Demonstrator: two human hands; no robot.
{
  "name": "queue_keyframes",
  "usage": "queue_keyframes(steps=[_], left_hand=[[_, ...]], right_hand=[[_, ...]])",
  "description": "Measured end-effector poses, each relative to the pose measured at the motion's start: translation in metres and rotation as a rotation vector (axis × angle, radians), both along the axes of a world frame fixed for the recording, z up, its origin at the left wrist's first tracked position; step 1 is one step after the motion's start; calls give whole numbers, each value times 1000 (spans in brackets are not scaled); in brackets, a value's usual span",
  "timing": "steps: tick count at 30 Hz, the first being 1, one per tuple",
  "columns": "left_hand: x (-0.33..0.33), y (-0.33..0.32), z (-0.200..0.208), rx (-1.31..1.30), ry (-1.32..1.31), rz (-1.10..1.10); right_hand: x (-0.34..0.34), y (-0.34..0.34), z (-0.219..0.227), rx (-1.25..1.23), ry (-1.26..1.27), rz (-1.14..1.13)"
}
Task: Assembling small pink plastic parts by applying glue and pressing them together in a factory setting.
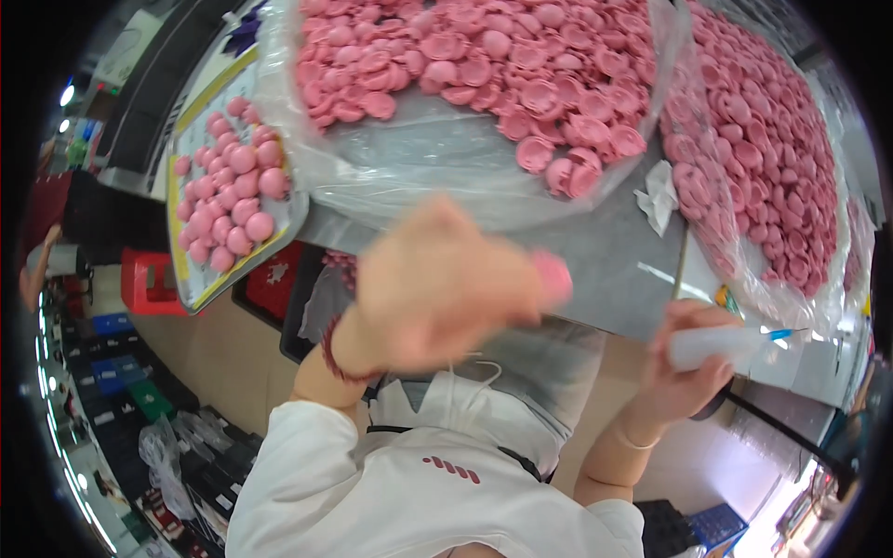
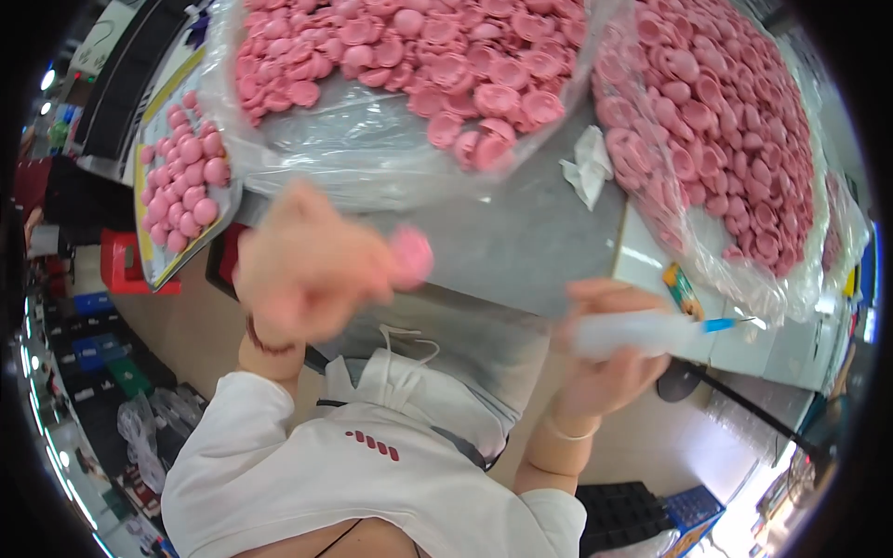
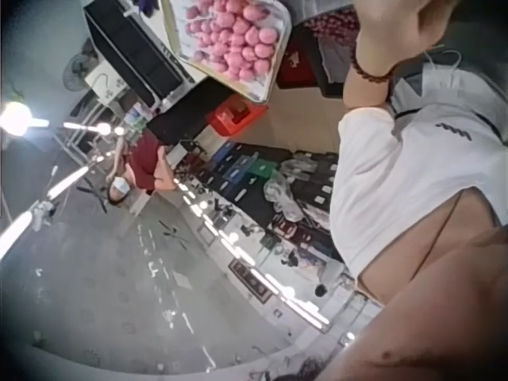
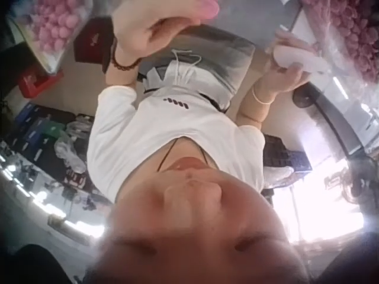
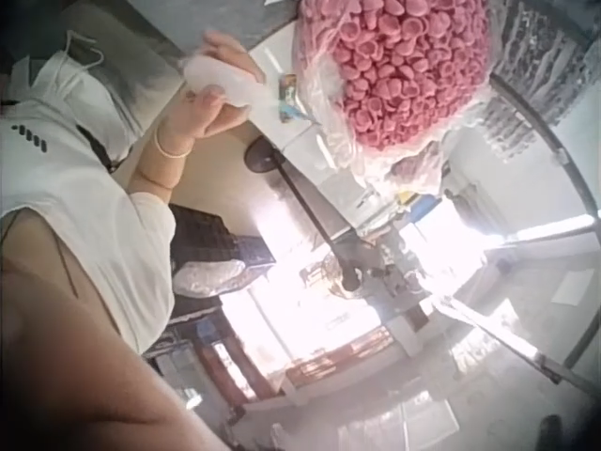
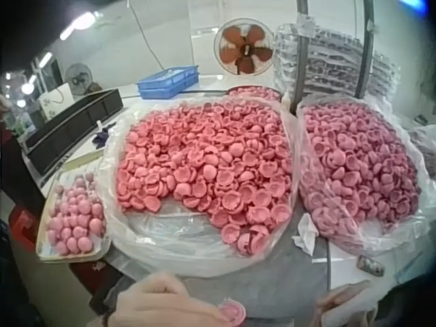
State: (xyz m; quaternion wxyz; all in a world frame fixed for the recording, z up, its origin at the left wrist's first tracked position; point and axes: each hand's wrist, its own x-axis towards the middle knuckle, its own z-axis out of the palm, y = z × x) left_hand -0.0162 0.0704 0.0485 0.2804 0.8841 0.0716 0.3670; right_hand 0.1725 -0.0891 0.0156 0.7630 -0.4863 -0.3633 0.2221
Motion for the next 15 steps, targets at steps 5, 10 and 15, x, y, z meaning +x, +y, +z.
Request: queue_keyframes(steps=[5, 10, 15], left_hand=[[16, -43, -43, -37, -192, -183], [21, -64, -40, -1175, -345, -215], [13, -63, -59, -1285, -148, -408]], right_hand=[[-55, 8, 4, -49, 12, 184], [-62, -3, -13, 166, 135, 251], [-60, -1, -8, 40, 65, 173]])
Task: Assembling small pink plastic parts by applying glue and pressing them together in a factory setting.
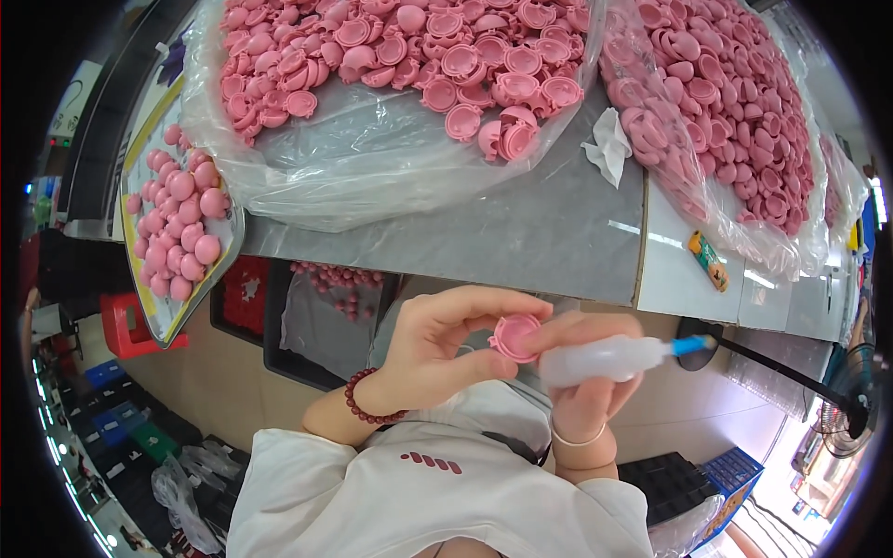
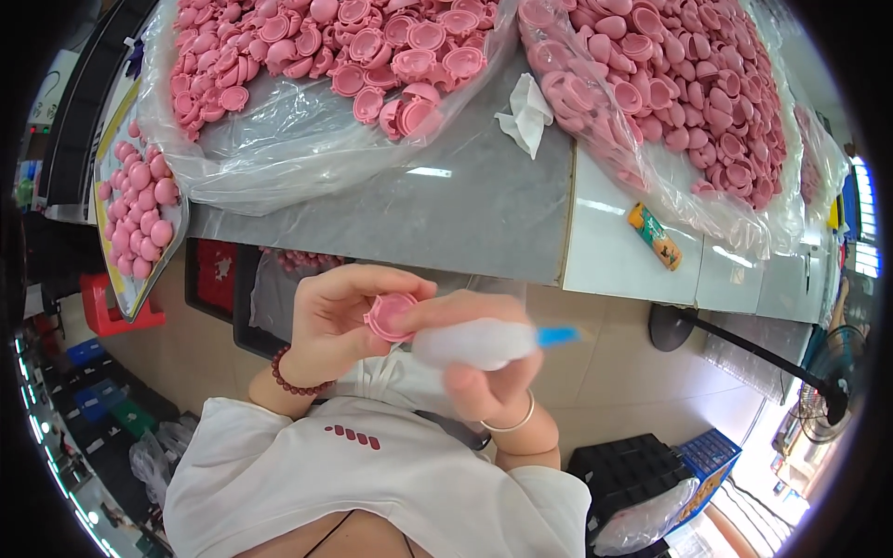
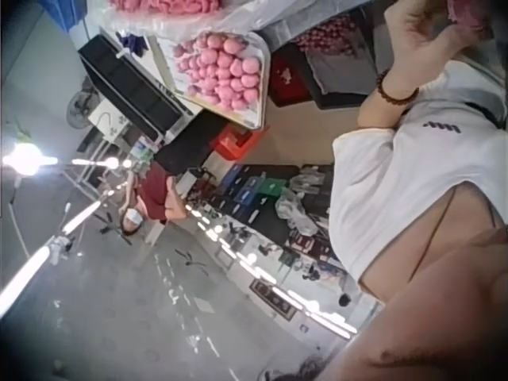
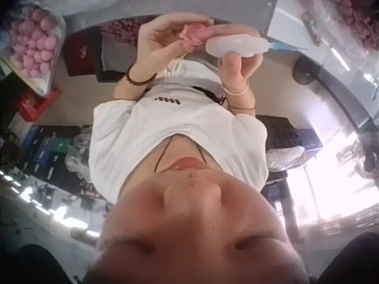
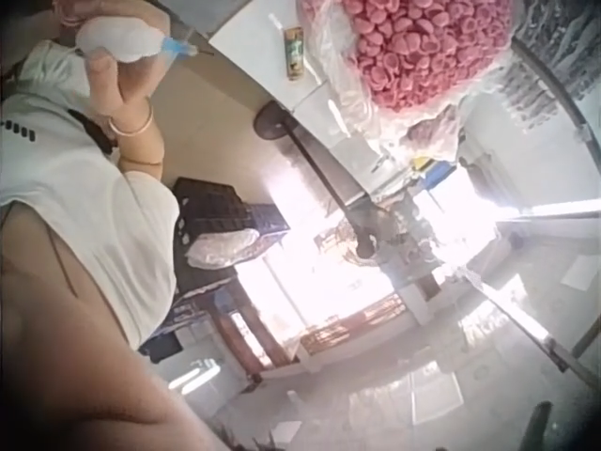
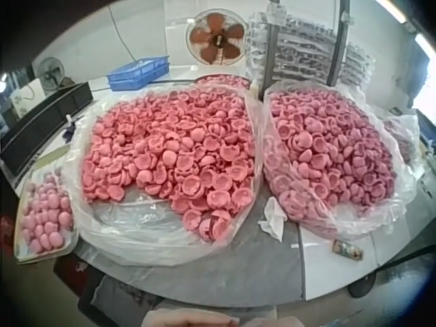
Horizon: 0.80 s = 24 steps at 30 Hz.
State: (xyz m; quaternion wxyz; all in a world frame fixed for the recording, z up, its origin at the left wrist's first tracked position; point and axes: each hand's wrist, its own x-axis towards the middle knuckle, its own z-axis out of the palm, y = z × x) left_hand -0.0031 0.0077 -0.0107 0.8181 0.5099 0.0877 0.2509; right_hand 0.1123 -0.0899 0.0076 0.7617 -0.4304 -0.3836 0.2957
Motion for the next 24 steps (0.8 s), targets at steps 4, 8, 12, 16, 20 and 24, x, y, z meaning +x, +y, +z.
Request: queue_keyframes(steps=[4, 8, 12, 16, 20, 24], left_hand=[[-2, -3, 4, -98, -7, 69], [-1, -7, 16, -214, -30, 71], [-4, -8, 14, -270, -31, 53], [-4, -7, 10, -119, -27, 93], [-5, -7, 10, -141, 3, 84], [-4, -6, 11, -122, 16, 89]], right_hand=[[18, -6, 11, -55, 41, -162], [30, -6, 12, -2, -36, -159], [24, -5, 12, 73, -260, -325], [32, -6, 18, 147, -636, -249], [20, -6, 22, 76, -604, -341], [20, -7, 24, 31, -663, -333]])
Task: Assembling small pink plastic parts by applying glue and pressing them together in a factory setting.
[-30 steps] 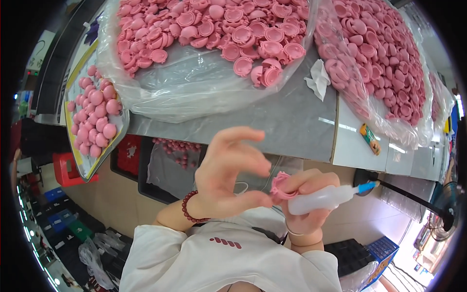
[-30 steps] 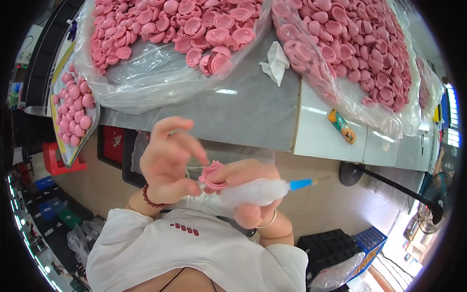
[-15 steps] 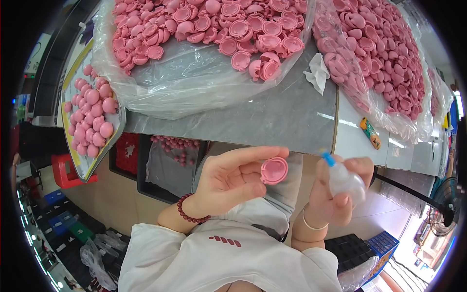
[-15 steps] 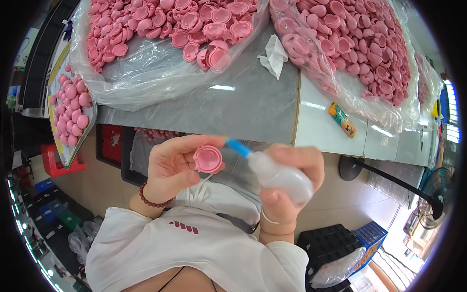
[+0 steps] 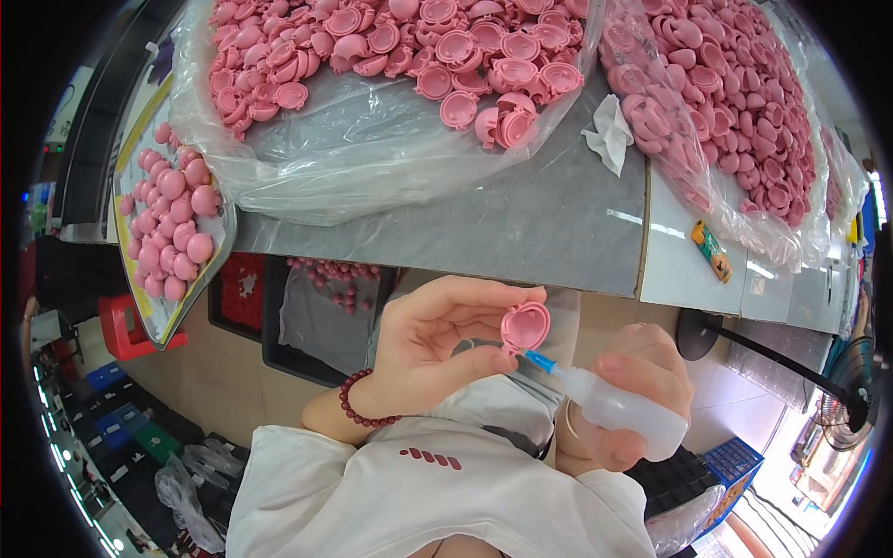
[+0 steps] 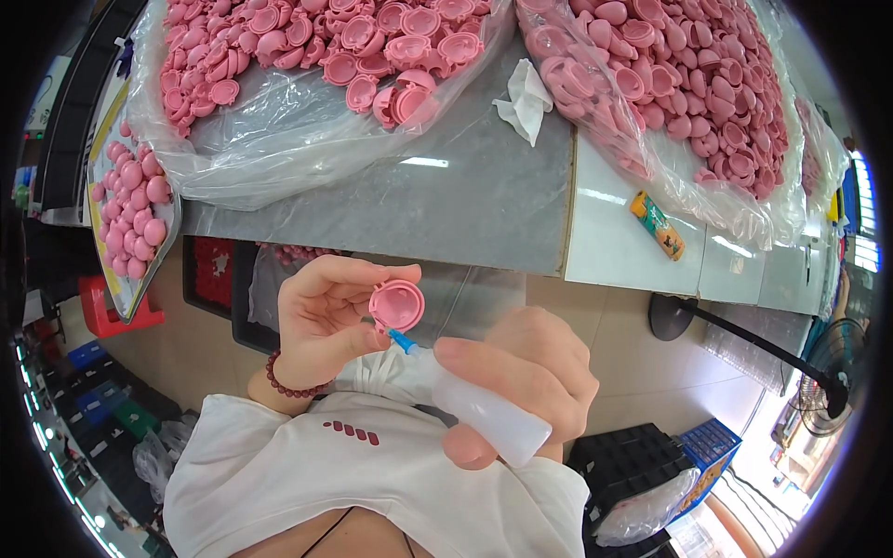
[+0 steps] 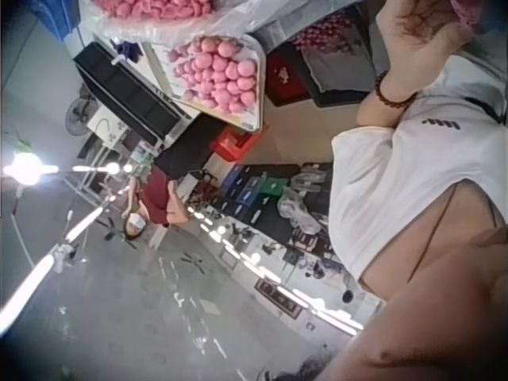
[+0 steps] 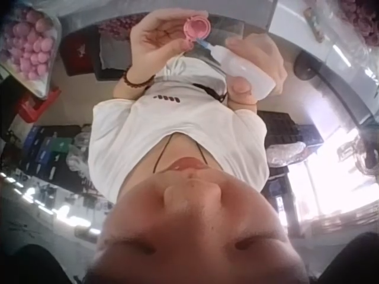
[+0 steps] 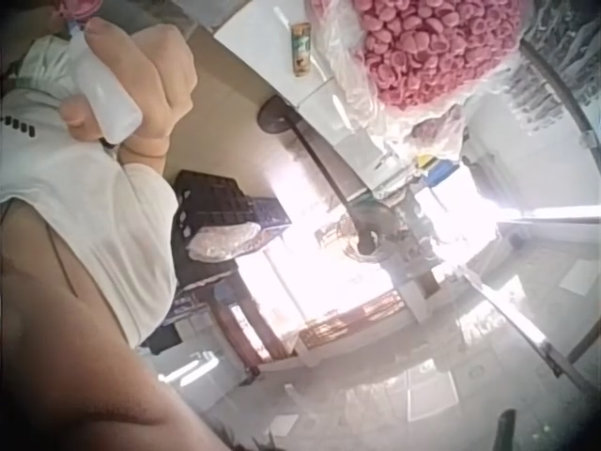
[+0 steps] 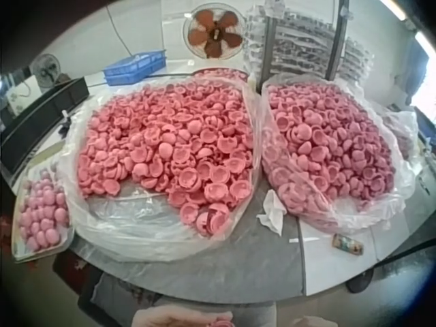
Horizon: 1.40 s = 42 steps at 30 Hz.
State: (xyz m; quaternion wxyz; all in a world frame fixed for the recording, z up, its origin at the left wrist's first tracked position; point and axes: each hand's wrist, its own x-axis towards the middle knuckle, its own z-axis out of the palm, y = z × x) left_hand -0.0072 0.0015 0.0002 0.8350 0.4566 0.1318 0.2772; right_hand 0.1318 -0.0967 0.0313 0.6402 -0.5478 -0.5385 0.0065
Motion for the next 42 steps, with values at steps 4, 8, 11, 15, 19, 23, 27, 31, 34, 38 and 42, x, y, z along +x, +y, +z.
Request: queue_keyframes(steps=[4, 8, 11, 15, 19, 23, 27, 31, 34, 38, 42], left_hand=[[-1, 0, 0, -32, 13, 3], [-1, 1, 0, -6, 8, 4], [-1, 1, 1, 12, 4, 1], [-1, 2, 3, 44, 7, -1], [-2, 1, 3, 82, -24, 15], [-4, 2, 8, 163, 65, 69], [0, 5, 12, 626, 137, 225], [3, 5, 8, 797, 131, 377], [-3, 15, 1, 788, 48, 196], [-2, 10, -10, -145, -275, -42], [0, 7, -8, -378, -346, -139]], right_hand=[[-1, 0, -1, -8, -6, -16], [-4, 5, -8, 150, 24, -33], [-5, 5, -6, 118, 22, -55], [-3, 5, -8, 45, -19, -70], [-1, 3, -5, 31, -25, -69], [-3, 5, -5, 27, -30, -84], [-7, 6, -5, 31, -31, -106], [1, 9, -10, 138, -95, 1], [12, 2, -13, 188, -15, -109], [47, 16, -12, -221, 81, -382], [72, 27, -25, -366, 184, -291]])
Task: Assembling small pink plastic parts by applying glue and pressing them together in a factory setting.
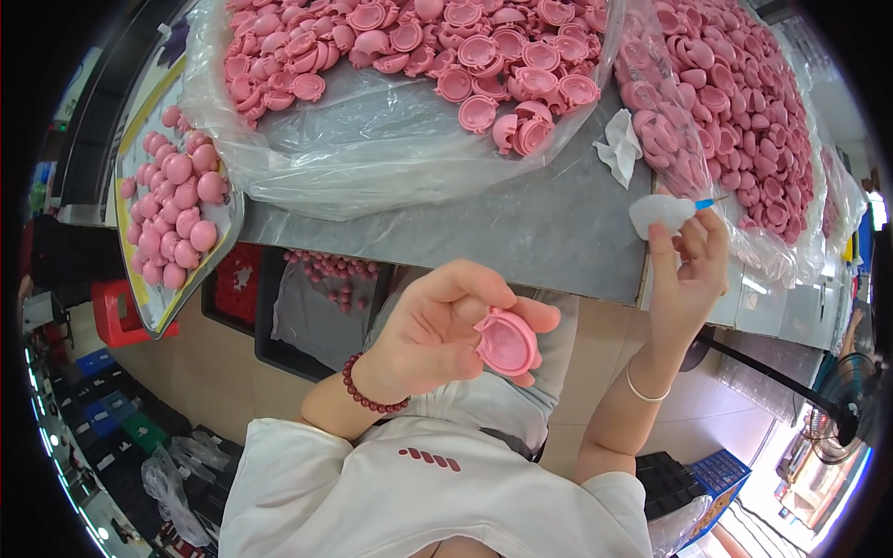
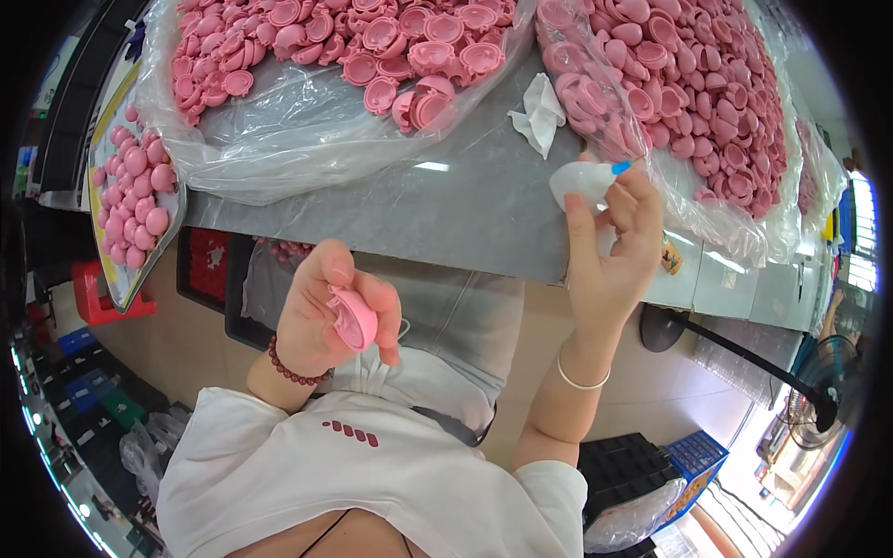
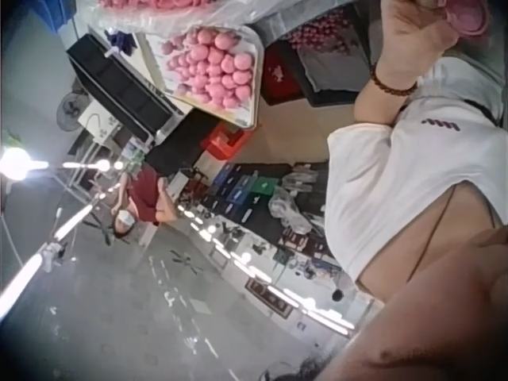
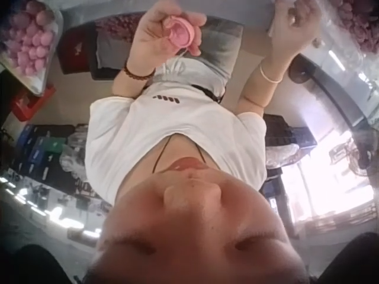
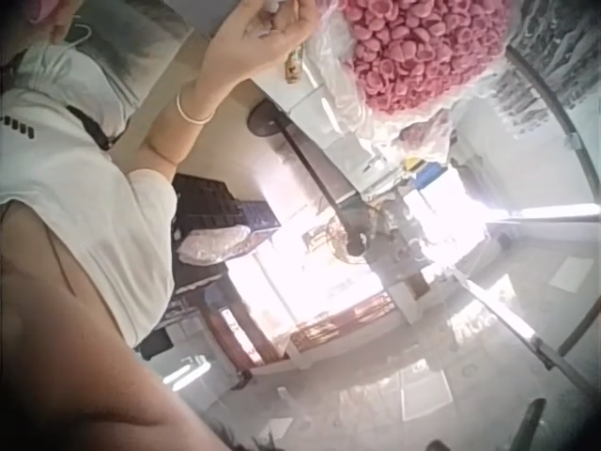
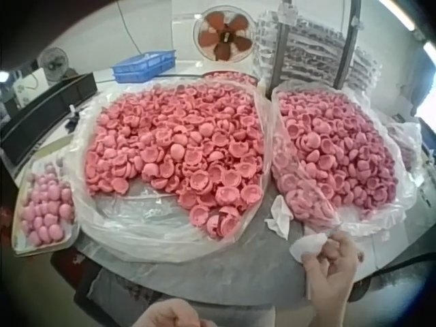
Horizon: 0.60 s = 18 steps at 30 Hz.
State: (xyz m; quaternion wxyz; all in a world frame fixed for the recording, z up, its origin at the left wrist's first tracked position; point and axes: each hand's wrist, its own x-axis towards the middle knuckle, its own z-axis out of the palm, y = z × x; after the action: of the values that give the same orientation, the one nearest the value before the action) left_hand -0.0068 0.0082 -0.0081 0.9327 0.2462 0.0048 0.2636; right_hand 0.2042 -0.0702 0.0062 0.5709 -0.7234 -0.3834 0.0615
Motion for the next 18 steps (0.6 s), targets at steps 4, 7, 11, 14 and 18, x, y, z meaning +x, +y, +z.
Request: queue_keyframes(steps=[4, 7, 11, 14, 18], left_hand=[[-1, 0, 0, -59, -9, -43], [-2, 2, 5, 22, 38, 9], [-1, 3, 7, 381, 249, 216], [-3, 2, 11, 230, 290, 180], [-5, 3, 15, -149, 228, -64]], right_hand=[[6, -2, -1, -40, -252, 45], [32, -12, 20, 140, -347, -95], [98, -25, 35, -421, -848, -297], [119, -27, 31, -700, -710, -208], [114, -20, 34, -781, -668, -201]])
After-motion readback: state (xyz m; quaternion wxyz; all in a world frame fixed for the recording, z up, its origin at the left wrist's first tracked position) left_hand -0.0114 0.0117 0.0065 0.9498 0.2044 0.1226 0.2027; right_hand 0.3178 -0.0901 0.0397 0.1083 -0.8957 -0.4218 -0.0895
